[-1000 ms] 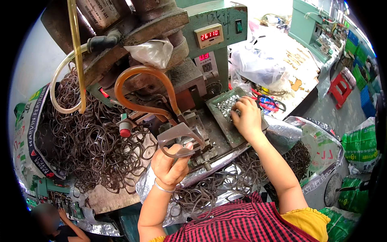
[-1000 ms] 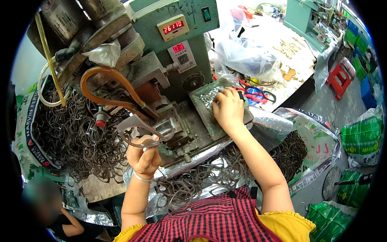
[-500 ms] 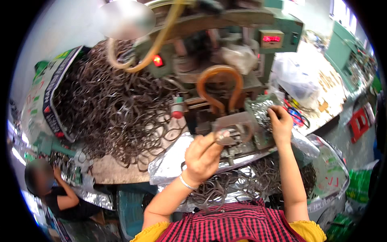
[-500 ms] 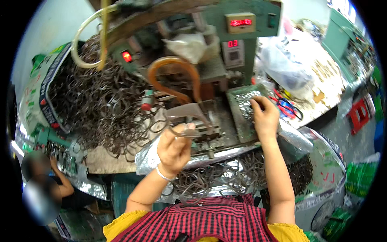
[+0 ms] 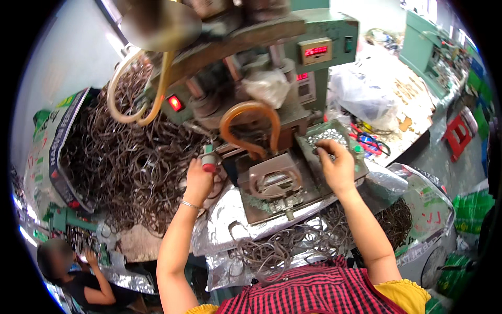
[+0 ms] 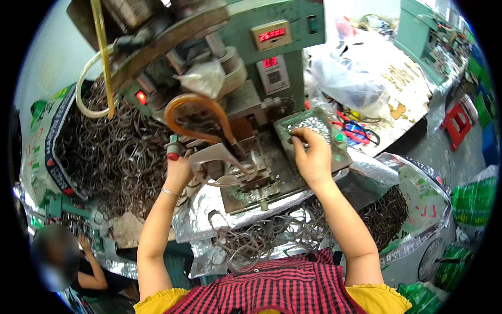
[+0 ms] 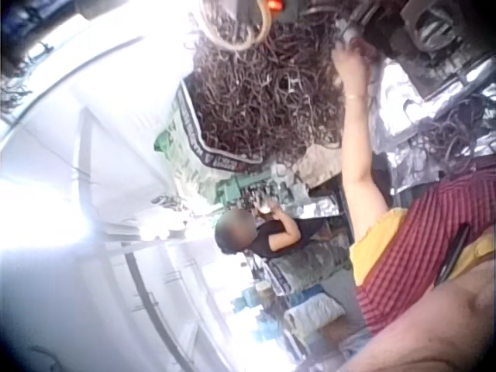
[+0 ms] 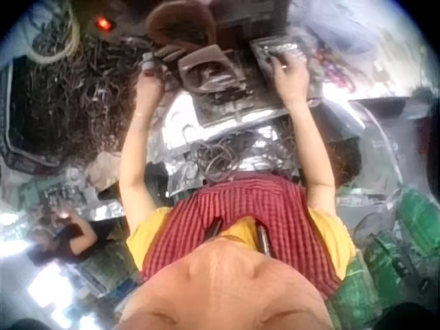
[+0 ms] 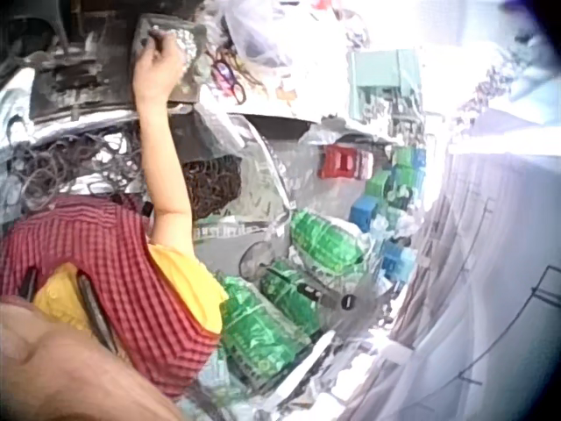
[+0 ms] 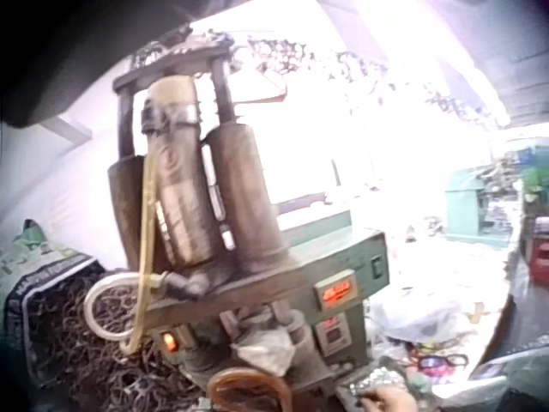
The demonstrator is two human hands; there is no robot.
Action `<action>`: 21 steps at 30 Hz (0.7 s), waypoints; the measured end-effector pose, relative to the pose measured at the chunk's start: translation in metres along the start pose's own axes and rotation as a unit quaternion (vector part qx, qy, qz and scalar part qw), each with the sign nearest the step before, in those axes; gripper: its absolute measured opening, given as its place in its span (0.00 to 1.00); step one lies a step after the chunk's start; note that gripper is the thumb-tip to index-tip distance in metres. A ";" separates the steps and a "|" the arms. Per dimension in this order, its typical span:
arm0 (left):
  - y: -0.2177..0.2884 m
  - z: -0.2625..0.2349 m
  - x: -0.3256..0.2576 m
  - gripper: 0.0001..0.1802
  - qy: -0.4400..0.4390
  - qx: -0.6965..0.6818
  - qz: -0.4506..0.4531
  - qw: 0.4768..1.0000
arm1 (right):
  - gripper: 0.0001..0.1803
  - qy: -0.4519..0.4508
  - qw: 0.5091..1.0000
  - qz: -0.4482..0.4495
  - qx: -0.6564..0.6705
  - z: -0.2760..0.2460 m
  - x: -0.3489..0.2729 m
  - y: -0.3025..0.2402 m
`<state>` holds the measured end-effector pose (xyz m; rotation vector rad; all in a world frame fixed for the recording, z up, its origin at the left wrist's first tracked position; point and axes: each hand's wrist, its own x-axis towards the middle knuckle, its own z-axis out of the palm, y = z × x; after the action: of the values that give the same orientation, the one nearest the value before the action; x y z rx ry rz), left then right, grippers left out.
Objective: The person repeatedly picks a metal ring and a small metal pin, inserts the pin into the ring, and places the assembly into a machine. The person then operates the machine to process the parts and removes the finished assembly. This cycle is repeated continuously.
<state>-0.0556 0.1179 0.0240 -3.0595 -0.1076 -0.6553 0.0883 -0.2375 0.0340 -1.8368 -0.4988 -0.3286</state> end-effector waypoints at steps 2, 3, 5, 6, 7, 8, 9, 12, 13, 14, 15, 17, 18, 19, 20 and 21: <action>0.000 0.018 0.000 0.11 -0.095 -0.028 -0.036 0.994 | 0.06 0.013 0.999 0.007 -0.034 -0.011 -0.008 0.008; -0.009 0.029 -0.002 0.12 -0.072 -0.177 -0.134 0.972 | 0.06 0.023 0.998 -0.013 -0.061 -0.020 -0.014 0.006; 0.000 0.002 -0.004 0.13 -0.108 -0.031 0.020 0.993 | 0.06 0.067 0.989 -0.063 -0.116 -0.045 -0.029 0.016; 0.002 -0.004 -0.009 0.15 -0.071 -0.037 0.004 0.997 | 0.06 0.083 0.983 -0.070 -0.149 -0.061 -0.036 0.020; 0.004 -0.011 -0.016 0.16 -0.033 -0.041 -0.013 0.999 | 0.06 0.098 0.976 -0.077 -0.179 -0.075 -0.041 0.022; 0.006 -0.017 -0.021 0.17 0.003 -0.044 -0.030 0.999 | 0.06 0.109 0.979 -0.048 -0.162 -0.085 -0.048 0.027; 0.013 -0.023 -0.024 0.15 0.100 -0.090 -0.032 0.990 | 0.06 0.120 0.982 -0.019 -0.145 -0.090 -0.052 0.028; 0.009 -0.013 -0.048 0.09 0.216 -0.381 -0.212 0.874 | 0.07 0.048 0.997 -0.033 -0.049 -0.079 -0.047 -0.003; 0.035 -0.031 -0.032 0.10 0.223 -0.398 -0.259 0.851 | 0.07 0.022 0.998 -0.052 -0.013 -0.072 -0.041 -0.016; 0.037 -0.034 -0.032 0.11 0.225 -0.441 -0.268 0.826 | 0.08 -0.019 0.996 -0.084 0.016 -0.064 -0.031 -0.035; 0.037 -0.035 -0.030 0.11 0.227 -0.485 -0.275 0.799 | 0.08 -0.060 0.990 -0.117 0.043 -0.054 -0.019 -0.053; 0.037 -0.030 -0.028 0.16 0.233 -0.502 -0.297 0.778 | 0.10 -0.079 0.978 -0.167 0.097 -0.023 0.000 -0.070; 0.040 -0.031 -0.030 0.16 0.238 -0.487 -0.304 0.783 | 0.11 -0.081 0.981 -0.134 0.114 -0.006 0.002 -0.069; 0.049 -0.027 -0.025 0.17 0.235 -0.481 -0.303 0.788 | 0.12 -0.073 0.985 -0.097 0.122 0.006 0.005 -0.062; 0.058 -0.024 -0.028 0.16 0.257 -0.511 -0.296 0.765 | 0.14 -0.095 0.967 -0.002 0.235 0.018 0.002 -0.065; 0.066 -0.025 -0.035 0.16 0.257 -0.518 -0.347 0.738 | 0.15 -0.102 0.960 0.030 0.259 0.016 -0.004 -0.072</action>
<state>-0.0930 0.0490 0.0330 -3.4705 -1.3410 -2.2429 0.0491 -0.2045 0.0873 -1.3744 -0.6048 0.0381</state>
